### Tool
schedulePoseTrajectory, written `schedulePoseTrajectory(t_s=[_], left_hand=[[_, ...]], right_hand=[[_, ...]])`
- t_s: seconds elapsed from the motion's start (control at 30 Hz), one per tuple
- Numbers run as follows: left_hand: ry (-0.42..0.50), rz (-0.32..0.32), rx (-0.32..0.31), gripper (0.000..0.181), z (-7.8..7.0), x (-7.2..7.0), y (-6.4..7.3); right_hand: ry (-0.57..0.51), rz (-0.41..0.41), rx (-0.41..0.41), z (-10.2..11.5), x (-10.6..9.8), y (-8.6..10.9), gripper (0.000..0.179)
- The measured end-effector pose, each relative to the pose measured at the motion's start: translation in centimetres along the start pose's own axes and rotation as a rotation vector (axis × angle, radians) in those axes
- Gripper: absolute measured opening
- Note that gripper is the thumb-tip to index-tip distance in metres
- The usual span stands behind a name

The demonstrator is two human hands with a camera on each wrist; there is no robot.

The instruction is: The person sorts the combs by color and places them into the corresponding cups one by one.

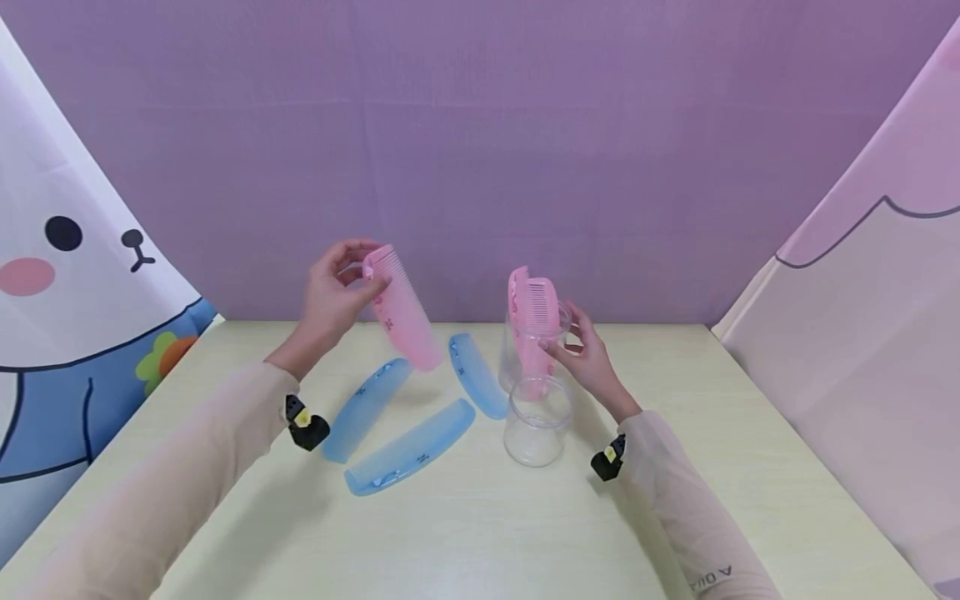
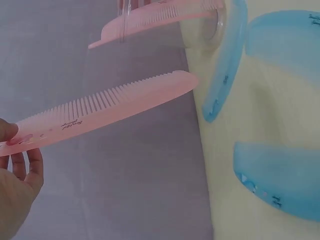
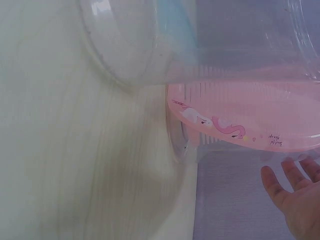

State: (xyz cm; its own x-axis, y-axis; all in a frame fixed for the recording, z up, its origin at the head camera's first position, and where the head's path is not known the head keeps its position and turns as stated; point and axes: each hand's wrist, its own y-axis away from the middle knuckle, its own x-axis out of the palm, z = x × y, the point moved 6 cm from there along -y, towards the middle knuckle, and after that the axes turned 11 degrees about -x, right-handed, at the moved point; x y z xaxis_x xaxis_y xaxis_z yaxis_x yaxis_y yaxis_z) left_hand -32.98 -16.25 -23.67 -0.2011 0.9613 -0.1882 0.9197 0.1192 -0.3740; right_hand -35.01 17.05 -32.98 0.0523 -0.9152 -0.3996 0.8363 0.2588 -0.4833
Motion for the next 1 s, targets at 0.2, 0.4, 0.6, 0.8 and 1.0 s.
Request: schedulePoseTrajectory(t_s=[0.2,0.4,0.6,0.8,1.0], left_hand=[[0.038,0.024,0.044,0.04,-1.3,1.7,-0.4],[0.076,0.037,0.082,0.039,-2.3,3.5,-0.8],[0.13,0.029,0.087,0.038,-3.3,4.7,-1.4],[0.205,0.01,0.084,0.036,-5.3,5.5,-1.3],[0.233,-0.001,0.136,0.035,-7.6,6.1,-0.8]], right_hand=[[-0.003,-0.005,-0.001,0.0,-0.1,0.1,0.076],[-0.005,-0.009,-0.007,0.0,-0.1,0.1,0.076],[-0.01,-0.006,-0.013,0.0,0.0,0.0,0.076],[-0.013,-0.01,-0.022,-0.1,0.0,0.0,0.076],[-0.016,-0.016,-0.017,0.0,-0.1,0.0,0.076]])
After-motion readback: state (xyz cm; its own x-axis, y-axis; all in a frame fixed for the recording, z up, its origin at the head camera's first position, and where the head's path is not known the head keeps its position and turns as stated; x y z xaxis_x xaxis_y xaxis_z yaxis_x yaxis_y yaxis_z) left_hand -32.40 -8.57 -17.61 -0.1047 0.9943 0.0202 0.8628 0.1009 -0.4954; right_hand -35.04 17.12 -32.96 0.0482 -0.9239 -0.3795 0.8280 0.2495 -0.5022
